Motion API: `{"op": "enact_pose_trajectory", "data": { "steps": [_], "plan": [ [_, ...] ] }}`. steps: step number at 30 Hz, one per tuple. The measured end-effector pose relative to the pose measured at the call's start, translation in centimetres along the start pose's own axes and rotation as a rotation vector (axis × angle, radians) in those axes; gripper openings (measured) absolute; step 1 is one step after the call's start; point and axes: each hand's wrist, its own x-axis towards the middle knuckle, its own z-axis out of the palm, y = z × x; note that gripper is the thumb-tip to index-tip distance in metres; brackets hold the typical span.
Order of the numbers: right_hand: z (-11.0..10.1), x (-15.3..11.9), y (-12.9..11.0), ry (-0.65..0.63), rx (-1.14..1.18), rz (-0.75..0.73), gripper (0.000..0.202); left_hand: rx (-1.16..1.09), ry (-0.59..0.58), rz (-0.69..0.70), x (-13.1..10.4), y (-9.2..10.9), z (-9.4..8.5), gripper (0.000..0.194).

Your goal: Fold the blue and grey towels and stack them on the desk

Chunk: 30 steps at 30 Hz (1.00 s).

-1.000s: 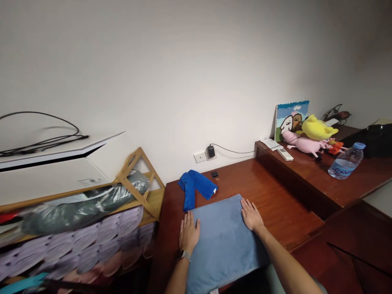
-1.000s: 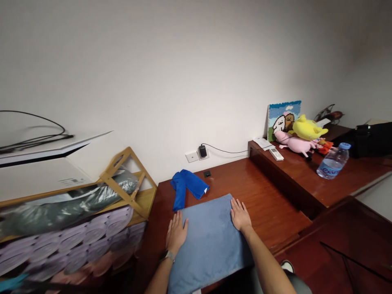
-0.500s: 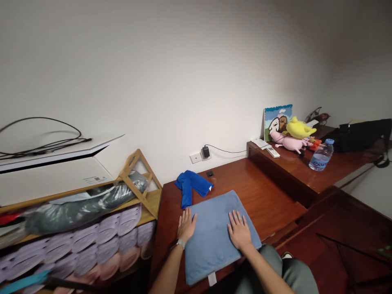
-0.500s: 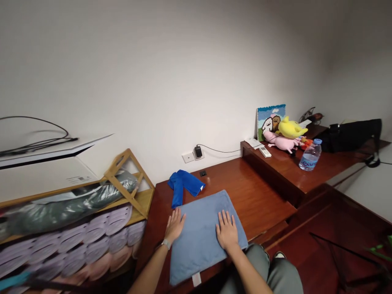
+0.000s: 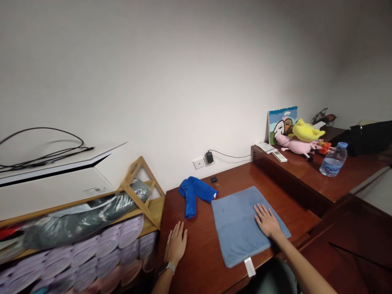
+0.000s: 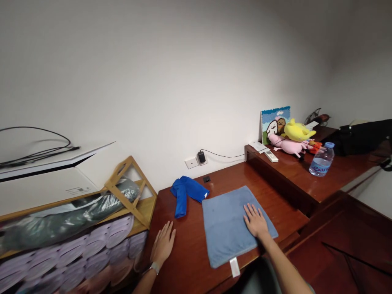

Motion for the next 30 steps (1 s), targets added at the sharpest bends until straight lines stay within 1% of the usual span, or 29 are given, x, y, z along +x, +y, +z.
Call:
{"op": "enact_pose_trajectory", "data": {
  "steps": [2, 3, 5, 6, 8, 11, 13, 14, 15, 17, 22, 25, 30],
  "plan": [
    [-1.0, 1.3, 1.7, -0.037, -0.049, 0.032, 0.063, -0.006, 0.014, 0.005, -0.1, 0.1, -0.1, 0.058],
    [-1.3, 1.7, 2.1, -0.030, -0.070, 0.056, 0.062, -0.011, 0.022, 0.006, -0.2, 0.0, -0.1, 0.058],
    [-1.3, 1.4, 2.0, 0.039, -0.090, 0.094, 0.061, -0.026, 0.041, 0.008, -0.3, -0.2, 0.0, 0.058],
    [-0.9, 0.8, 1.4, 0.084, -0.087, 0.095, 0.061, -0.036, 0.050, 0.007, -0.3, -0.4, 0.1, 0.058],
    [0.6, -1.2, -0.4, 0.143, -0.057, 0.058, 0.062, -0.055, 0.065, 0.010, -0.4, -0.5, 0.3, 0.058],
    [3.1, -4.1, -2.7, 0.127, -0.037, 0.011, 0.066, -0.069, 0.081, 0.026, -0.4, -0.6, 0.4, 0.058],
    [4.0, -4.8, -3.2, 0.104, -0.047, -0.003, 0.067, -0.067, 0.083, 0.033, -0.5, -0.5, 0.3, 0.059],
    [4.1, -4.6, -3.0, 0.094, -0.050, -0.009, 0.068, -0.065, 0.081, 0.034, -0.5, -0.5, 0.2, 0.060],
    [3.9, -4.1, -2.6, 0.085, -0.050, -0.016, 0.068, -0.062, 0.079, 0.034, -0.5, -0.5, 0.1, 0.060],
    [3.2, -2.0, -1.5, 0.070, -0.046, -0.022, 0.067, -0.058, 0.076, 0.034, -0.6, -0.6, 0.1, 0.060],
    [1.2, 4.6, 1.1, 0.034, -0.070, 0.025, 0.066, -0.056, 0.069, 0.033, -0.7, -0.8, 0.3, 0.059],
    [0.8, 7.9, 1.6, 0.028, -0.081, 0.024, 0.064, -0.061, 0.053, 0.024, -0.7, -0.9, 0.3, 0.058],
    [0.6, 12.0, 1.5, 0.020, -0.084, 0.012, 0.063, -0.077, 0.026, 0.001, -0.8, -0.6, 0.0, 0.057]
  ]
}}
